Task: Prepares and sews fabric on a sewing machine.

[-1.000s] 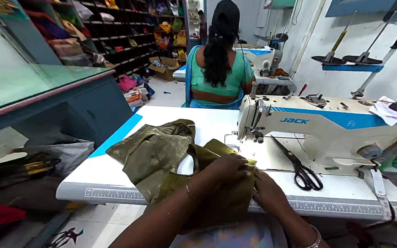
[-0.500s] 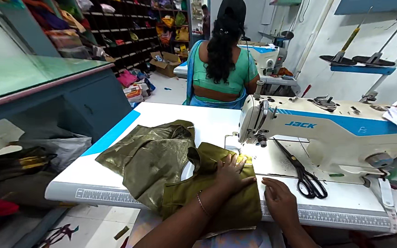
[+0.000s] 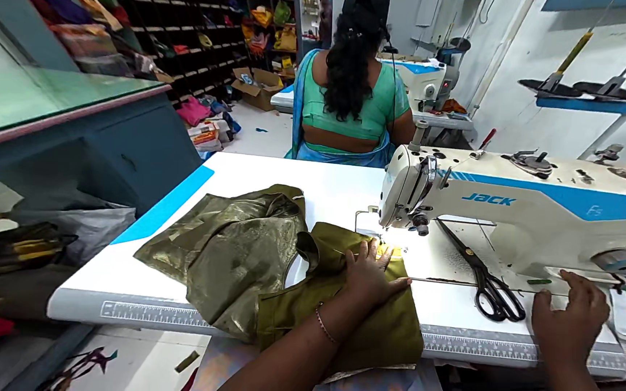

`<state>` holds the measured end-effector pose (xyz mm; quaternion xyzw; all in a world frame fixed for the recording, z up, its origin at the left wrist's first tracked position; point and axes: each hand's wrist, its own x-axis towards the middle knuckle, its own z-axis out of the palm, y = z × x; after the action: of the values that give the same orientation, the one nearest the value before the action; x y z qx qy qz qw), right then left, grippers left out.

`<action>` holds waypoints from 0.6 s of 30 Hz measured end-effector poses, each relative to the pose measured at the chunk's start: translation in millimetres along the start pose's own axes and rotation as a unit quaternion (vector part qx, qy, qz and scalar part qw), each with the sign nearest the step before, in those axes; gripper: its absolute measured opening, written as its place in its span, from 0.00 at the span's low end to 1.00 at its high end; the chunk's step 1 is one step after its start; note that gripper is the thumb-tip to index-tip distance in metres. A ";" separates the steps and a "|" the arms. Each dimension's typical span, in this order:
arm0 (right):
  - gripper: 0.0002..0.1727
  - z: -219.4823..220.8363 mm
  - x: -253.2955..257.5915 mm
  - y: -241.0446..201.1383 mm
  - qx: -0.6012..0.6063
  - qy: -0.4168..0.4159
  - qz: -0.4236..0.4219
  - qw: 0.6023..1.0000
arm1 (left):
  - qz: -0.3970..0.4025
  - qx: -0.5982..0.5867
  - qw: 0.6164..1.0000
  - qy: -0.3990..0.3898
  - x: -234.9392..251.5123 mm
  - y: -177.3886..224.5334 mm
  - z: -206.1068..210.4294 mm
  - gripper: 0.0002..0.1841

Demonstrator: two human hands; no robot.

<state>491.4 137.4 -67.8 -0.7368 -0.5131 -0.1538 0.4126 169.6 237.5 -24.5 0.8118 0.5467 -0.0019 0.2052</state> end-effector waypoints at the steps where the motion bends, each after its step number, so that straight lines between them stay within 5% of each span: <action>1: 0.27 0.3 -0.4 -1.4 -0.003 -0.001 0.003 1.000 | 0.000 0.001 1.000 0.000 0.4 0.4 0.2 0.45; 18: 0.28 0.5 -1.6 -2.3 -0.006 0.004 0.014 1.000 | 0.000 -0.008 1.000 0.005 -0.6 3.1 -2.1 0.45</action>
<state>488.6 137.1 -68.1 -0.7459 -0.5000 -0.1542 0.4122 171.6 236.7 -21.4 0.8102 0.5476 0.0062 0.2092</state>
